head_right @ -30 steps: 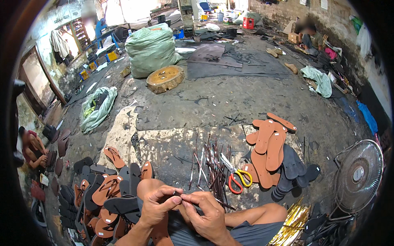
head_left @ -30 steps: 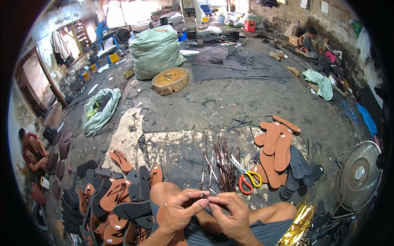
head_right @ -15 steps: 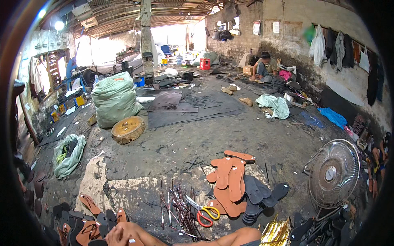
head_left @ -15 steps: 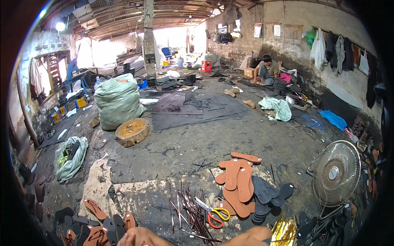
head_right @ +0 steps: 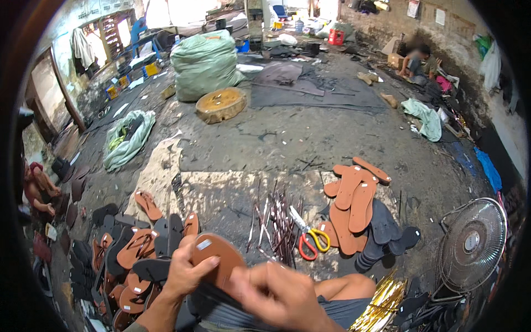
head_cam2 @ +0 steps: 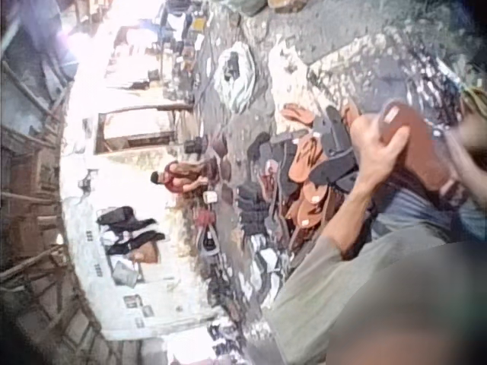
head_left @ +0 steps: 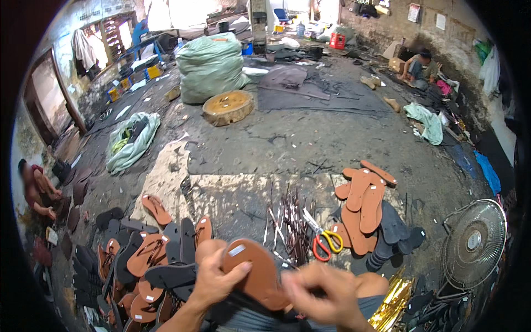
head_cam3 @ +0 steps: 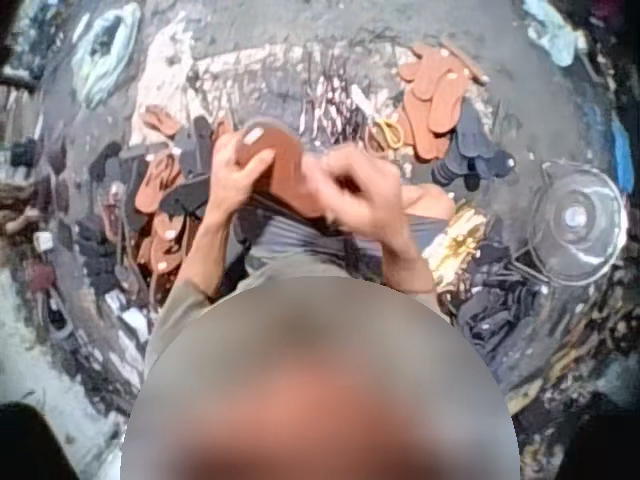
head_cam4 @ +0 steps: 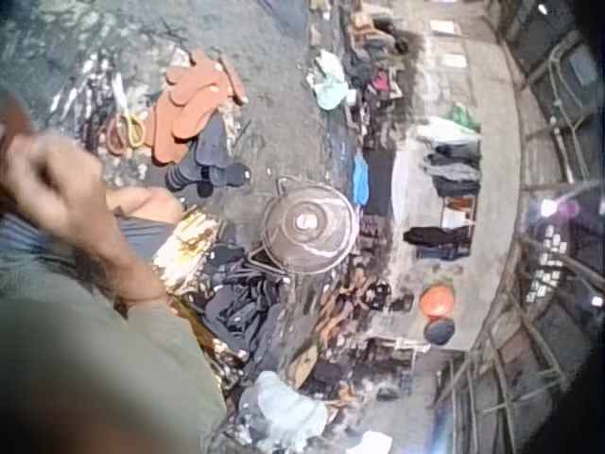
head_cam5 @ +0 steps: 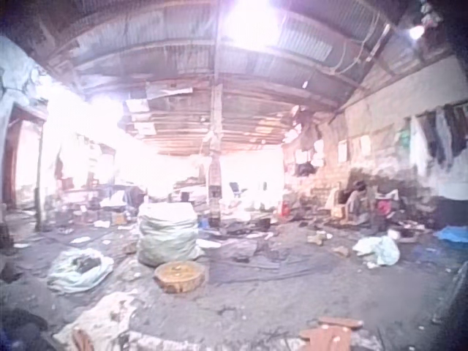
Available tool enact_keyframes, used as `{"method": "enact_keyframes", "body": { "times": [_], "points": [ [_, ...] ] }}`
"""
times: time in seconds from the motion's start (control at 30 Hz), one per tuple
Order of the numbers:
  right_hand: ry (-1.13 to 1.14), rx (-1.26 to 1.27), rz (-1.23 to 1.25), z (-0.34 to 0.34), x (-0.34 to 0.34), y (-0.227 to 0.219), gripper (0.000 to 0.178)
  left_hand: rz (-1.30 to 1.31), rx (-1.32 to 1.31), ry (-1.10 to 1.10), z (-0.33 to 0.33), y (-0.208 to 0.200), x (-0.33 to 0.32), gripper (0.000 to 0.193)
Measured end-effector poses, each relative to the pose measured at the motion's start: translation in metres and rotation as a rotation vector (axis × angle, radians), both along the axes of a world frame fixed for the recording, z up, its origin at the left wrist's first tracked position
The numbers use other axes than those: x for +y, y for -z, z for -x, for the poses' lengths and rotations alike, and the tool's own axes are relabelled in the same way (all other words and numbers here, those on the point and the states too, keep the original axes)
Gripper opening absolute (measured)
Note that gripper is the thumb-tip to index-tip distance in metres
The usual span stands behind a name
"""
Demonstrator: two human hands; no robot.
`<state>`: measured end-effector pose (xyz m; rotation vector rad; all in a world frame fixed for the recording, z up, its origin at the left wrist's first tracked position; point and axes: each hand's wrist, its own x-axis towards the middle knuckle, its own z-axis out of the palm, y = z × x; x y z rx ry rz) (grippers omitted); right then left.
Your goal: The person assembles flip-flops by hand, inserting straps into the sole and securing them. They repeatedly pick up soles and straps, align the strap through the sole, and press it into place. Finished flip-flops are set aside in a growing pile.
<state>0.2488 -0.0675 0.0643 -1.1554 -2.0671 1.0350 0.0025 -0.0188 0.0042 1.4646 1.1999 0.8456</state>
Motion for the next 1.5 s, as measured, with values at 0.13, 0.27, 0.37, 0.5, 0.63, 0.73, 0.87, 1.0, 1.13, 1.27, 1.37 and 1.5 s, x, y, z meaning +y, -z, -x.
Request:
{"method": "enact_keyframes", "body": {
  "times": [0.13, 0.27, 0.37, 0.5, 0.63, 0.73, 0.87, 1.0, 1.13, 1.27, 1.37, 1.5],
  "points": [
    [0.532, 0.093, -0.352, 0.025, -0.002, 0.038, 0.019, 0.005, -0.186, 0.055, -0.032, -0.015, 0.001, 0.032],
    [0.531, -0.012, -0.428, 0.025, -0.001, 0.038, 0.014, -0.158, -0.034, 0.09, -0.037, -0.02, 0.002, 0.032],
    [0.507, -0.094, -0.417, 0.026, -0.003, 0.032, 0.013, -0.334, 0.042, 0.093, -0.038, -0.015, 0.003, 0.035],
    [0.516, -0.076, -0.442, 0.033, -0.004, 0.036, 0.014, -0.37, 0.092, 0.066, -0.043, -0.011, -0.002, 0.037],
    [0.603, -0.067, -0.437, 0.032, 0.004, 0.053, 0.015, -0.509, 0.134, 0.207, -0.046, -0.009, -0.007, 0.051],
    [0.622, -0.01, -0.444, 0.03, 0.012, 0.065, 0.013, -0.421, 0.084, 0.187, -0.049, -0.003, -0.003, 0.058],
    [0.688, 0.043, -0.32, 0.027, 0.01, 0.075, 0.015, -0.358, 0.03, 0.162, -0.055, 0.005, -0.001, 0.059],
    [0.629, -0.033, -0.363, 0.018, 0.007, 0.079, 0.014, -0.262, -0.124, 0.321, -0.048, 0.008, 0.005, 0.058],
    [0.534, 0.142, -0.37, 0.009, 0.007, 0.068, 0.015, -0.089, -0.308, 0.288, -0.029, 0.022, 0.021, 0.046],
    [0.588, 0.015, -0.546, 0.009, -0.004, 0.057, 0.015, -0.418, -0.064, 0.166, -0.03, 0.054, 0.029, 0.033],
    [0.596, 0.367, -0.131, 0.019, -0.023, 0.072, 0.024, -0.247, -0.393, -0.244, -0.043, 0.07, 0.023, 0.024],
    [0.702, 1.184, 0.86, 0.026, -0.023, 0.134, 0.036, -0.343, -0.353, -0.129, -0.067, 0.07, -0.014, 0.018]
  ]
}}
